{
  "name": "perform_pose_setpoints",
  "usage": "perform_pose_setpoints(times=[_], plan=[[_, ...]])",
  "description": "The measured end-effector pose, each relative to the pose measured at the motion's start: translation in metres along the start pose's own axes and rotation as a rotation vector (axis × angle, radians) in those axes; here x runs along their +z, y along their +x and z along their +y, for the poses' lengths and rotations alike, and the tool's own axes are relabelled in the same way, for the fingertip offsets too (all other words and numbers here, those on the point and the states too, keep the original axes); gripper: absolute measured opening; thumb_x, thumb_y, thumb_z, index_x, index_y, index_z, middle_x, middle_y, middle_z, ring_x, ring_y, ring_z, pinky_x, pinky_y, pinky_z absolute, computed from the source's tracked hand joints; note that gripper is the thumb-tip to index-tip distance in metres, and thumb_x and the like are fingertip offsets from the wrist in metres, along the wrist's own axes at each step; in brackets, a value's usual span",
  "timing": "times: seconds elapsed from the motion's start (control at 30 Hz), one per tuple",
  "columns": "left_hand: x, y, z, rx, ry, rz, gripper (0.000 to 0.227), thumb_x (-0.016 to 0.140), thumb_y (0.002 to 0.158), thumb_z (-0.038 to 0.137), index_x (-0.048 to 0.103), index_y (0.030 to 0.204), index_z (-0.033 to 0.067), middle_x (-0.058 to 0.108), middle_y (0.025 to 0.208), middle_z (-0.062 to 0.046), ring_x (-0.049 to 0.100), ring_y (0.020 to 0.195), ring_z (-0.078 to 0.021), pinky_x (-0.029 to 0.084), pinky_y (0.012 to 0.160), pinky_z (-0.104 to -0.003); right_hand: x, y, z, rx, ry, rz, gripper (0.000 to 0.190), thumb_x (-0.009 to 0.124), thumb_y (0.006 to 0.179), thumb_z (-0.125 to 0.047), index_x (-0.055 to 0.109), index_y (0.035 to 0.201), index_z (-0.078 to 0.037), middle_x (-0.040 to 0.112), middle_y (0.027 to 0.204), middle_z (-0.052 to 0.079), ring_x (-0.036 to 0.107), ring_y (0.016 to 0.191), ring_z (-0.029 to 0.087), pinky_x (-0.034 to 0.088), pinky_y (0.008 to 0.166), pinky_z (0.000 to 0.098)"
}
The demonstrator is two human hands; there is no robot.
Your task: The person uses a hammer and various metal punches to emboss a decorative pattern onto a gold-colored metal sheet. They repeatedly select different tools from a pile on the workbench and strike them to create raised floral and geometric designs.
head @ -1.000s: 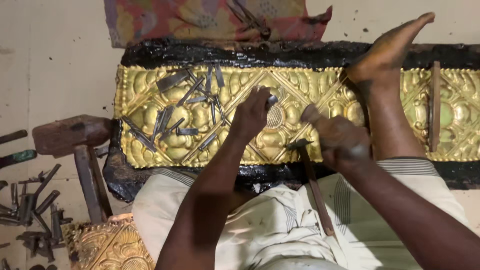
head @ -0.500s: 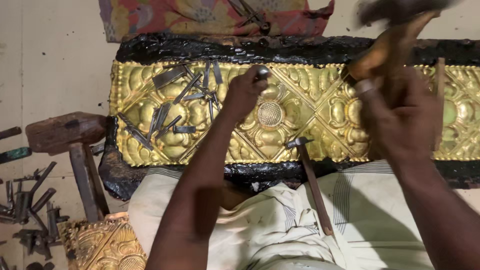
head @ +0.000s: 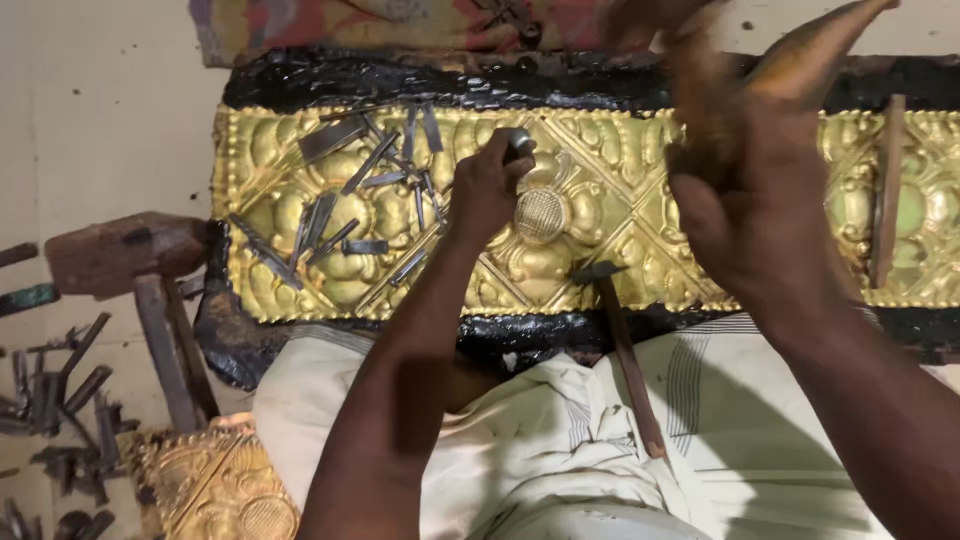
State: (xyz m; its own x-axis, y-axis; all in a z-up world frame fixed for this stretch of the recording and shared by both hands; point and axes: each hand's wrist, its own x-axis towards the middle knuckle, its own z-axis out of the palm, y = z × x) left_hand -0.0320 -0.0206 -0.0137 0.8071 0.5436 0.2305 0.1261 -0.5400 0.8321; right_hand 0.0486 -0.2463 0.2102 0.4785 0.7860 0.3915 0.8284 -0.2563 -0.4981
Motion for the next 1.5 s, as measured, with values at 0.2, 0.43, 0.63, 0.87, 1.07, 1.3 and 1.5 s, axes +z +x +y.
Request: perform_pose_setpoints(times=[0.2, 0.43, 0.63, 0.87, 1.07, 1.3, 1.5], plan=[[0.006, -0.005, -0.001, -0.016, 0.078, -0.074, 0.025, 0.065, 0.106, 0.031, 0.055, 0.12, 0.0136, 0.074, 0.089, -0.017, 0.073, 0.084, -0.0404, 0.056, 0.069, -0.054, 0.033, 0.017, -0.001, 0.12, -0.302, -0.363, 0.029, 0.066, 0.093, -0.002, 0.055, 0.12, -0.003, 0.066, 0.078, 0.021, 0.066, 0.074, 0.038, 0.051, 0.064, 0.0492], [0.019, 0.01, -0.009, -0.057, -0.017, -0.053, 0.021, 0.058, 0.107, 0.03, 0.053, 0.119, 0.0134, 0.074, 0.096, -0.018, 0.075, 0.087, -0.0379, 0.057, 0.064, -0.051, 0.012, -0.001, 0.031, 0.001, 0.071, 0.136, 0.026, 0.068, 0.086, -0.003, 0.049, 0.099, -0.014, 0.066, 0.085, 0.014, 0.065, 0.071, 0.027, 0.051, 0.061, 0.0381], [0.013, 0.021, -0.005, -0.117, -0.05, -0.125, 0.032, 0.063, 0.1, 0.034, 0.054, 0.126, 0.0161, 0.075, 0.092, -0.02, 0.074, 0.086, -0.04, 0.055, 0.066, -0.053, 0.04, 0.03, 0.046, 0.359, -0.359, -0.567, 0.022, 0.066, 0.092, -0.002, 0.05, 0.105, -0.011, 0.064, 0.088, 0.012, 0.064, 0.073, 0.024, 0.051, 0.064, 0.0361], [0.022, 0.033, -0.02, -0.026, 0.112, -0.131, 0.047, 0.068, 0.095, 0.032, 0.05, 0.136, 0.0175, 0.075, 0.096, -0.019, 0.072, 0.086, -0.0421, 0.053, 0.069, -0.055, 0.014, 0.024, 0.048, 0.134, 0.019, 0.04, 0.018, 0.063, 0.099, -0.001, 0.052, 0.112, -0.007, 0.063, 0.092, 0.009, 0.063, 0.076, 0.02, 0.051, 0.067, 0.0338], [0.022, 0.041, -0.016, -0.093, 0.13, -0.203, 0.047, 0.068, 0.096, 0.026, 0.05, 0.139, 0.0179, 0.075, 0.096, -0.017, 0.073, 0.088, -0.039, 0.055, 0.074, -0.053, 0.016, 0.029, 0.067, 0.432, -0.079, -0.293, 0.014, 0.061, 0.106, 0.0, 0.054, 0.118, -0.003, 0.061, 0.095, 0.006, 0.062, 0.078, 0.016, 0.051, 0.07, 0.0318], [0.022, 0.039, 0.004, -0.005, 0.194, -0.215, 0.047, 0.07, 0.093, 0.029, 0.053, 0.134, 0.0161, 0.075, 0.094, -0.017, 0.071, 0.088, -0.0398, 0.052, 0.073, -0.055, 0.03, 0.016, 0.065, 0.085, -0.336, -0.19, 0.027, 0.055, 0.097, 0.012, 0.054, 0.121, 0.001, 0.056, 0.096, 0.012, 0.06, 0.084, 0.024, 0.049, 0.071, 0.0322], [0.023, 0.045, 0.006, -0.176, 0.057, -0.289, 0.045, 0.066, 0.098, 0.034, 0.051, 0.136, 0.017, 0.077, 0.097, -0.015, 0.075, 0.087, -0.0357, 0.056, 0.075, -0.052, -0.013, 0.025, 0.045, 0.61, 0.151, -0.005, 0.036, 0.044, 0.103, 0.006, 0.057, 0.136, 0.002, 0.063, 0.094, 0.012, 0.061, 0.074, 0.018, 0.053, 0.063, 0.0324]])
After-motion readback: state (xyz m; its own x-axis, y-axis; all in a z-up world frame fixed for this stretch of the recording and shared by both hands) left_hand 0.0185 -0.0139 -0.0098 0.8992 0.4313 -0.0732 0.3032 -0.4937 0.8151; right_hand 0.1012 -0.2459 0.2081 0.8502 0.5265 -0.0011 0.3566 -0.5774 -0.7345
